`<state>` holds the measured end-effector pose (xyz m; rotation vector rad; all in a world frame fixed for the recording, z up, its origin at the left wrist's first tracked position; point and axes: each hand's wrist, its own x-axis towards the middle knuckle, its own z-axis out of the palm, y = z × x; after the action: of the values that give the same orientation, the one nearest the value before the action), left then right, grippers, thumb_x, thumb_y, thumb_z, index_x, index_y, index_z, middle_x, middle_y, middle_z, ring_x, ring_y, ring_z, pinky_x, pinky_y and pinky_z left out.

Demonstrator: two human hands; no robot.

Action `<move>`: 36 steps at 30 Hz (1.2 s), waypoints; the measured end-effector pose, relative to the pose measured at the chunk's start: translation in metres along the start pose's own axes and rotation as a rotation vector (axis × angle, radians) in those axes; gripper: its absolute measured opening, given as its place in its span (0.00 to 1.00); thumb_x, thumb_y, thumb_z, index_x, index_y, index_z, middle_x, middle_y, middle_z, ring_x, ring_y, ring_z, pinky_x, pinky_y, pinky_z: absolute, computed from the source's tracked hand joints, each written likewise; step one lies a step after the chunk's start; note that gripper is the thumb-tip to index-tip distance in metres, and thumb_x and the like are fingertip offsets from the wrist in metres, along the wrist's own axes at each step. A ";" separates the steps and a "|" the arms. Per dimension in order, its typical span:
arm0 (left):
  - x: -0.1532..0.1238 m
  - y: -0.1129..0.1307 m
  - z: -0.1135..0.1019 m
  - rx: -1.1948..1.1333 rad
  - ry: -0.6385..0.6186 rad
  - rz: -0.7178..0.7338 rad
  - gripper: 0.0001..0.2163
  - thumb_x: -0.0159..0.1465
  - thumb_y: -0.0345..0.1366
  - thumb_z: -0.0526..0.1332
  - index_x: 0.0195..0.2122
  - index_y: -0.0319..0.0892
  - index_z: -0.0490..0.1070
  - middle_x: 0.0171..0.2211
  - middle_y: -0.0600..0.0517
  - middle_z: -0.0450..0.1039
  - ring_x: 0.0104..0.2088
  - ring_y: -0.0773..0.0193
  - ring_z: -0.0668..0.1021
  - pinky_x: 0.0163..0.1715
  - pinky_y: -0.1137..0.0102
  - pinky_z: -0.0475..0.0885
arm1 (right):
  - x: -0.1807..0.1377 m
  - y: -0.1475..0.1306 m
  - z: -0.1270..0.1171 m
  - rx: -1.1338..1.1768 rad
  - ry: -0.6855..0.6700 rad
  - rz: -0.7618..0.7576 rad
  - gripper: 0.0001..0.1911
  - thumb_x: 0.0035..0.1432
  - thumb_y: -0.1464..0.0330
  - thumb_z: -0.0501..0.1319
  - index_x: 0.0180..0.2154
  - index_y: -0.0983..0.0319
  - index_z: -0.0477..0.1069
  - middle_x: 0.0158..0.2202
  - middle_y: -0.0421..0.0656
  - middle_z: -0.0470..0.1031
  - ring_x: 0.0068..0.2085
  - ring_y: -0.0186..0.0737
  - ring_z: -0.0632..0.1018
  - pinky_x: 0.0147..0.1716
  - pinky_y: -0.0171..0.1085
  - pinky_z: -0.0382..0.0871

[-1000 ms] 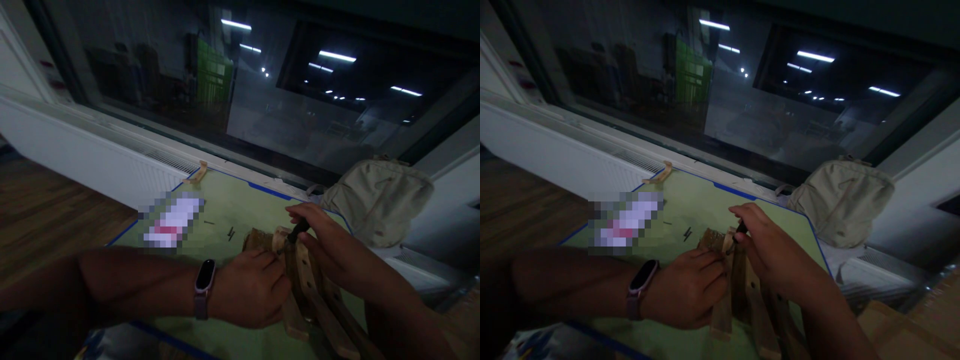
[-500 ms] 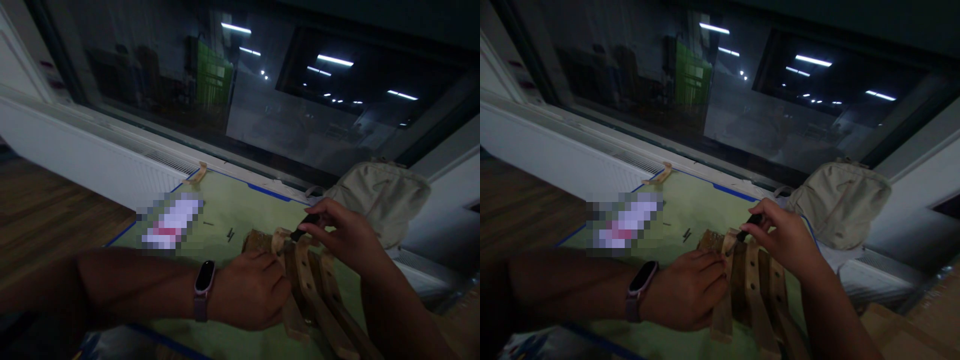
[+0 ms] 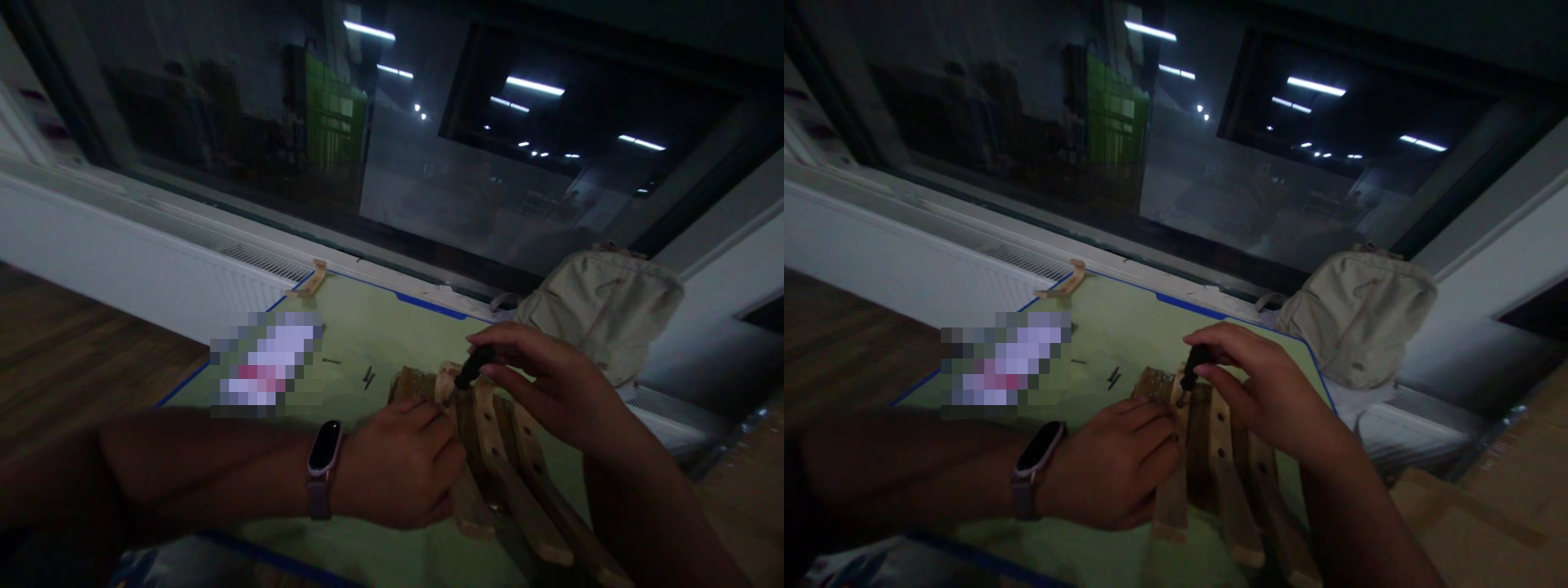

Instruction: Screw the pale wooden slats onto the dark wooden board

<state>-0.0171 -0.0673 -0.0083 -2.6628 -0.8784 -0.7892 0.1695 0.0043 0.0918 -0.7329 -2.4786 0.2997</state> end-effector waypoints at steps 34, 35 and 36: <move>-0.007 0.000 -0.003 -0.080 -0.044 -0.027 0.14 0.54 0.33 0.60 0.42 0.38 0.71 0.41 0.46 0.74 0.41 0.52 0.71 0.43 0.56 0.72 | 0.003 -0.008 0.000 0.148 -0.211 -0.099 0.15 0.64 0.73 0.53 0.53 0.64 0.62 0.45 0.48 0.73 0.45 0.38 0.74 0.46 0.38 0.67; -0.008 0.000 -0.002 -0.066 -0.041 -0.025 0.15 0.54 0.33 0.59 0.43 0.38 0.71 0.42 0.46 0.74 0.42 0.51 0.71 0.44 0.56 0.71 | 0.003 -0.007 0.001 0.157 -0.198 -0.082 0.15 0.64 0.72 0.54 0.52 0.62 0.63 0.43 0.46 0.74 0.42 0.38 0.75 0.44 0.37 0.67; -0.009 0.000 -0.001 -0.050 -0.025 -0.021 0.15 0.54 0.34 0.59 0.43 0.38 0.71 0.43 0.46 0.74 0.43 0.51 0.71 0.45 0.56 0.71 | 0.003 -0.007 0.003 0.142 -0.169 -0.060 0.14 0.64 0.71 0.56 0.51 0.61 0.64 0.41 0.44 0.75 0.40 0.37 0.75 0.42 0.36 0.67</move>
<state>-0.0234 -0.0718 -0.0125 -2.7163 -0.9063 -0.7945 0.1628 0.0005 0.0931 -0.5949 -2.5993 0.5290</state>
